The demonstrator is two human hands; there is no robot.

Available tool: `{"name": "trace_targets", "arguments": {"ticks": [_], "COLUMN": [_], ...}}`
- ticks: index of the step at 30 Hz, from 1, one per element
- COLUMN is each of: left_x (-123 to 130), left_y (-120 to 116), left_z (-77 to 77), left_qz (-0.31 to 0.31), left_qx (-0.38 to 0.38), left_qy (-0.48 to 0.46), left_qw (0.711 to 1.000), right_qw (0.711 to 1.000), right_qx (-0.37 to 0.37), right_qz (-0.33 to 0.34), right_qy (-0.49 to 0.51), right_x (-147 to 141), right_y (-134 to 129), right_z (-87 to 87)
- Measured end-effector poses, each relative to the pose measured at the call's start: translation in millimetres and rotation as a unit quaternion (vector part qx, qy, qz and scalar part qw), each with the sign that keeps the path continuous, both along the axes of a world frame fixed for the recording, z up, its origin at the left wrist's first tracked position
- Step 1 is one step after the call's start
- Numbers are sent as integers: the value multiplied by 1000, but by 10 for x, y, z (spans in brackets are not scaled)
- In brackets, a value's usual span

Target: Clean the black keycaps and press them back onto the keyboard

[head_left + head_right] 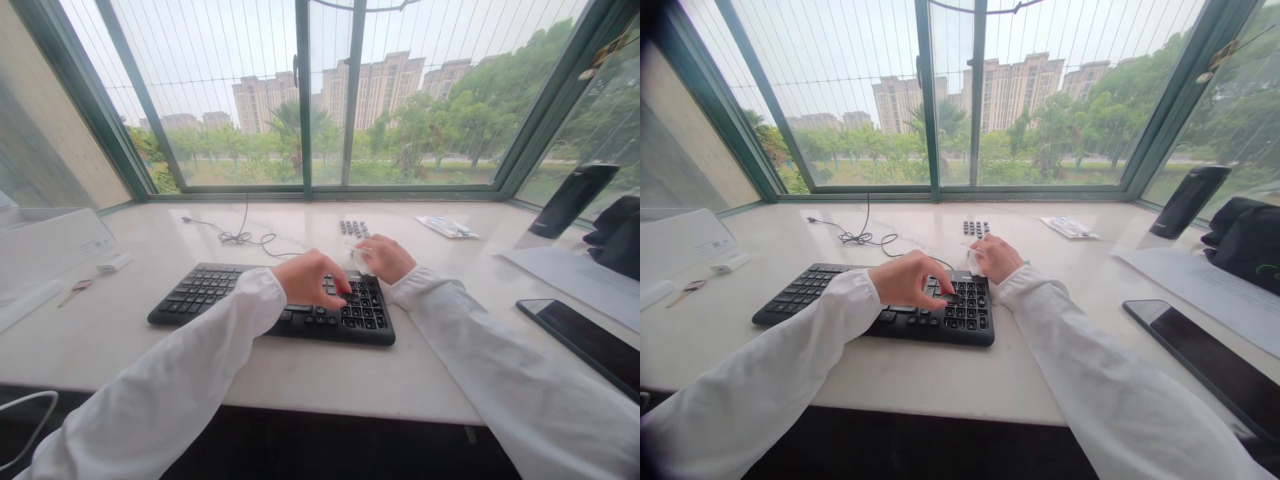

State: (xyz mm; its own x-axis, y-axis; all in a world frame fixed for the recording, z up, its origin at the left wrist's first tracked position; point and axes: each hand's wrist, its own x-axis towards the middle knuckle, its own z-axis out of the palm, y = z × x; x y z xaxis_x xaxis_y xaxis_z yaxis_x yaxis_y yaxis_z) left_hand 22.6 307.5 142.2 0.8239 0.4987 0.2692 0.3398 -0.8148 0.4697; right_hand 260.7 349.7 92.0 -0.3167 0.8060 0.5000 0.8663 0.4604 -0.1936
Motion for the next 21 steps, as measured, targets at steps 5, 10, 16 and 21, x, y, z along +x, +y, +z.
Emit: {"name": "trace_targets", "arguments": {"ticks": [5, 10, 16, 21], "left_x": [25, 59, 78, 70], "left_y": [-175, -240, -180, -152], "left_z": [83, 63, -58, -43], "left_qz": [-9, 1, 17, 11], "left_qx": [-5, 8, 2, -32], "left_qy": [50, 75, 69, 69], "left_qw": [999, 997, 997, 997], "right_qw": [999, 953, 916, 919], "right_qx": [52, -207, -309, -302], "right_qz": [11, 212, 247, 244], "right_qy": [-6, 62, 58, 66], "right_x": [-78, -51, 12, -50], "right_y": [-252, -661, -743, -778], "right_z": [285, 530, 318, 290]}}
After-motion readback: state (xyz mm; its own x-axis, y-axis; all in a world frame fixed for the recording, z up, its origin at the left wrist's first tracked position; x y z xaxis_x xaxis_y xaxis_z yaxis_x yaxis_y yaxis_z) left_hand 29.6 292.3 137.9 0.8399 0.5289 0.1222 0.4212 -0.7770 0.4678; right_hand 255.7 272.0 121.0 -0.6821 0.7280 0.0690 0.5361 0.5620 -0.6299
